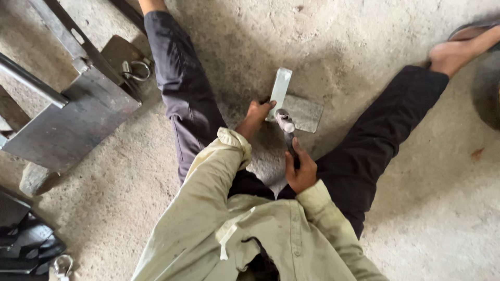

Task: The person sits on the floor and uses a hammer to strike a small metal block placed on a larger metal anvil. They repeatedly pick up the metal block, position it, and strike it with the hammer to shape or flatten it.

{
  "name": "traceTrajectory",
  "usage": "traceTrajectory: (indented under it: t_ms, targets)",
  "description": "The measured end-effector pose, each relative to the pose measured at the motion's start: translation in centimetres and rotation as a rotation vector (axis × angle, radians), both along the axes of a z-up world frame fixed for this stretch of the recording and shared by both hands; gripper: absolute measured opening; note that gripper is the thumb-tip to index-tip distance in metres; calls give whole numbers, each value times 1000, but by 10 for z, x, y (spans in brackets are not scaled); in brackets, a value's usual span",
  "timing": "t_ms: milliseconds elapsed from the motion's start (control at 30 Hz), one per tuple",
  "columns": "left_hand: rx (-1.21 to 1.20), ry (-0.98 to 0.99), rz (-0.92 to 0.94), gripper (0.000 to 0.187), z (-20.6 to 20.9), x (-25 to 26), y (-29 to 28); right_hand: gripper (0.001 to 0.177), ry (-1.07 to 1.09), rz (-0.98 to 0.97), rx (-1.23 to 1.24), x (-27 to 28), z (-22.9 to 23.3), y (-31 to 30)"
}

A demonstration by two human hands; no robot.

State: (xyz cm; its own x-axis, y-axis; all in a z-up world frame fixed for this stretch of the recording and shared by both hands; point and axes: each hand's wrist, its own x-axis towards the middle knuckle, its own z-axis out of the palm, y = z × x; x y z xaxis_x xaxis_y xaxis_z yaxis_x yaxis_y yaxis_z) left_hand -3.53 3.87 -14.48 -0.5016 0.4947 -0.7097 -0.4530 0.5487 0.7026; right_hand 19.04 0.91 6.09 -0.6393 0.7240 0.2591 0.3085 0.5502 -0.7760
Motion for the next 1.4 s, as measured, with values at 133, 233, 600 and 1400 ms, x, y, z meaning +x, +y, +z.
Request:
traceTrajectory:
  t_ms: [133, 233, 600, 1400]
  targets:
    - [-23, -80, -17, 50, 23, -2, 8, 44, -247, -125, -226, -3, -19, 6]
    - [-50, -41, -30, 49, 26, -4, 8, 43, -168, -120, -172, -3, -28, 7]
    - [-170, 181, -123, 58, -8, -2, 23, 44, -131, -60, -95, -7, -34, 18]
    - [235, -328, -161, 34, 46, -40, -13, 42, -88, 35, 57, -13, -27, 4]
